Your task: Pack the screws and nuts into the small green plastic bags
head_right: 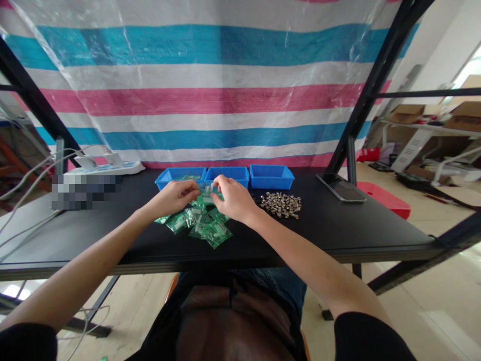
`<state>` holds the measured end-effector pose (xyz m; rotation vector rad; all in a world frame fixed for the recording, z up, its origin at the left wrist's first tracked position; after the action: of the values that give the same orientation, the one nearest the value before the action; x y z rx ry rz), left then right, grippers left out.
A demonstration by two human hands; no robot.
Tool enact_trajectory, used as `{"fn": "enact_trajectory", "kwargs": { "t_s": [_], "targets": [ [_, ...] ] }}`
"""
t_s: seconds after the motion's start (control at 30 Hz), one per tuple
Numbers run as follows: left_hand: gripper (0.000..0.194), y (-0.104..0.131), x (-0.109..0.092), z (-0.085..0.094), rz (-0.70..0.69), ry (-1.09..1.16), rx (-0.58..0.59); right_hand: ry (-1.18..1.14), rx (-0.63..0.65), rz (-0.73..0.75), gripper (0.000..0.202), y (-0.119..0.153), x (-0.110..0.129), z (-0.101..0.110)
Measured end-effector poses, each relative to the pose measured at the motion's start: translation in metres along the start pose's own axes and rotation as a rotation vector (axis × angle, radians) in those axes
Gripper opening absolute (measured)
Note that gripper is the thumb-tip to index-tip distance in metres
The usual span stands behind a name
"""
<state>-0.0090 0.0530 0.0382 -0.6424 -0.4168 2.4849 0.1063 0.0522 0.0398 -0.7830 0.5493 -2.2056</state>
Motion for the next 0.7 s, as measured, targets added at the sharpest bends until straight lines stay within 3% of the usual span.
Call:
{"fn": "enact_trajectory", "kwargs": {
  "t_s": [0.1, 0.2, 0.47, 0.7],
  "targets": [
    [0.017, 0.000, -0.002, 0.000, -0.014, 0.005, 0.000, -0.018, 0.029, -0.006, 0.037, 0.001, 0.000, -0.002],
    [0.016, 0.000, -0.002, -0.002, -0.026, 0.003, 0.005, -0.012, 0.040, 0.000, 0.043, 0.001, 0.001, -0.003],
    [0.015, 0.002, -0.006, -0.002, -0.056, -0.020, 0.000, -0.002, -0.009, 0.063, 0.005, -0.002, 0.007, 0.004],
    [0.018, 0.003, -0.008, 0.003, -0.080, -0.045, -0.070, -0.218, -0.049, -0.031, 0.008, -0.004, -0.003, 0.007]
  ]
}}
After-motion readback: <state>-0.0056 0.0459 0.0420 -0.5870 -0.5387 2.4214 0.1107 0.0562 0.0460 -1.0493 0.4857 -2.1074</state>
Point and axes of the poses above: each hand's wrist, its own y-axis away from the middle knuckle, its own z-axis out of the back of the hand, x = y × z, the point moved 9 cm from there along -y, towards the middle knuckle, and after that the axes turned 3 degrees about -y, right-handed, at the moved point
